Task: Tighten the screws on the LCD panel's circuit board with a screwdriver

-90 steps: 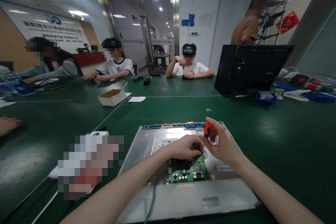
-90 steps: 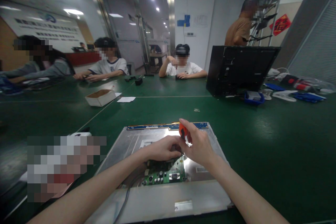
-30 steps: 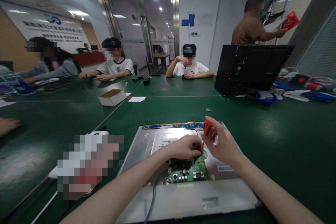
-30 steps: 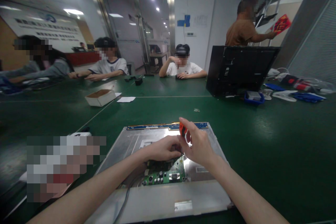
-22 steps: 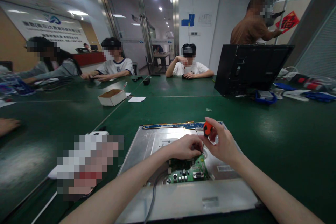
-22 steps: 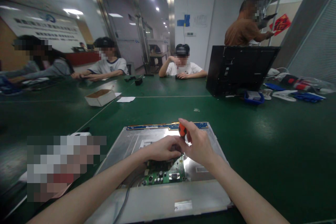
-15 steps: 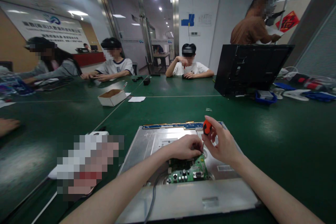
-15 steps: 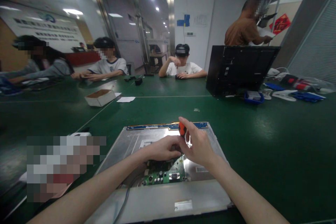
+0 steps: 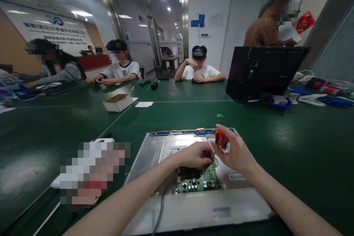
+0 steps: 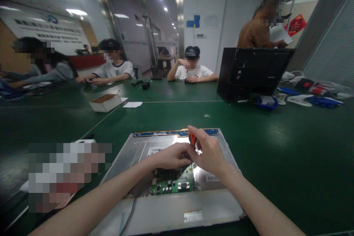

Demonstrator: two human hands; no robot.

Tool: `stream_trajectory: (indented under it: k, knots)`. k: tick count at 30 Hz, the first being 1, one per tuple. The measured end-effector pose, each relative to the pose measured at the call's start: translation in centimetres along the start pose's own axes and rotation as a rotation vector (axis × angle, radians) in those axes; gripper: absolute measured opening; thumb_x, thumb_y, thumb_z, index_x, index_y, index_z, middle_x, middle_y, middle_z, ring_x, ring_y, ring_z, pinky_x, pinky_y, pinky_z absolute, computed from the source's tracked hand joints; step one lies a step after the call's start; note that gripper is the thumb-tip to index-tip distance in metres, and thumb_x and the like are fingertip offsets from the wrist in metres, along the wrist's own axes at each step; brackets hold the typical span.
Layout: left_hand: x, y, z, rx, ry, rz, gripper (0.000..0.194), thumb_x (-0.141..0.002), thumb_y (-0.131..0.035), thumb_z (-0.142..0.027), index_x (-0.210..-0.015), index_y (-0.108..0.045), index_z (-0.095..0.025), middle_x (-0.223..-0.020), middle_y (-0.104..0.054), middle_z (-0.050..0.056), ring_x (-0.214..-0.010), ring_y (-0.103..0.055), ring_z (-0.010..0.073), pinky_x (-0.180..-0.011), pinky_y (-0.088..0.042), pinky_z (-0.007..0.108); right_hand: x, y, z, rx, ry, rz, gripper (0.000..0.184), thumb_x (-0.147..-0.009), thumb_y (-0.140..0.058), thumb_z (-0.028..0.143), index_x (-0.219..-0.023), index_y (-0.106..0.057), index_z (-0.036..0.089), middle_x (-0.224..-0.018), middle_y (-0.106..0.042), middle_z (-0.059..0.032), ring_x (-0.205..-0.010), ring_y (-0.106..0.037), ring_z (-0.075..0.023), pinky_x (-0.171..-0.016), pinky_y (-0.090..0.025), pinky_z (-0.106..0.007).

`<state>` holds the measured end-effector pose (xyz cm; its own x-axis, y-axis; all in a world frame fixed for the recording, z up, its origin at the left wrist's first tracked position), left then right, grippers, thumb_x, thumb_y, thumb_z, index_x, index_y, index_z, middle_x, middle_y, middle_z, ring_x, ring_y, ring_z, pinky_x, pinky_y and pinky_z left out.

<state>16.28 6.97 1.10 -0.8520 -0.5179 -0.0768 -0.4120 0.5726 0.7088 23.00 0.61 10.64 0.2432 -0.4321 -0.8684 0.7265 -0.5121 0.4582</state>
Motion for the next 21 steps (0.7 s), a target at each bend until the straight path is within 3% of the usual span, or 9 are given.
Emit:
stream_trajectory:
  k: [21]
  knots:
    - [0.07, 0.1, -0.41, 0.012, -0.004, 0.016, 0.011, -0.077, -0.066, -0.009, -0.087, -0.065, -0.015, -0.091, -0.069, 0.004, -0.086, -0.062, 0.0202, -0.078, -0.048, 0.028, -0.12, 0.12, 0.06, -0.027, -0.012, 0.005, 0.056, -0.092, -0.051, 0.016, -0.145, -0.034, 0.023, -0.07, -0.058, 0.0037, -0.049, -0.054, -0.0118, -0.045, -0.045, -0.022]
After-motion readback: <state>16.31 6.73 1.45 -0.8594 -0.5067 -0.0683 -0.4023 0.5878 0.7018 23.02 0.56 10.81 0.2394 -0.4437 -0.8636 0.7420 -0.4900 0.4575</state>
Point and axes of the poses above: each hand's wrist, its own x-axis away from the middle knuckle, its own y-axis out of the back of the hand, z = x × y, the point moved 10 cm from there along -x, towards the middle knuckle
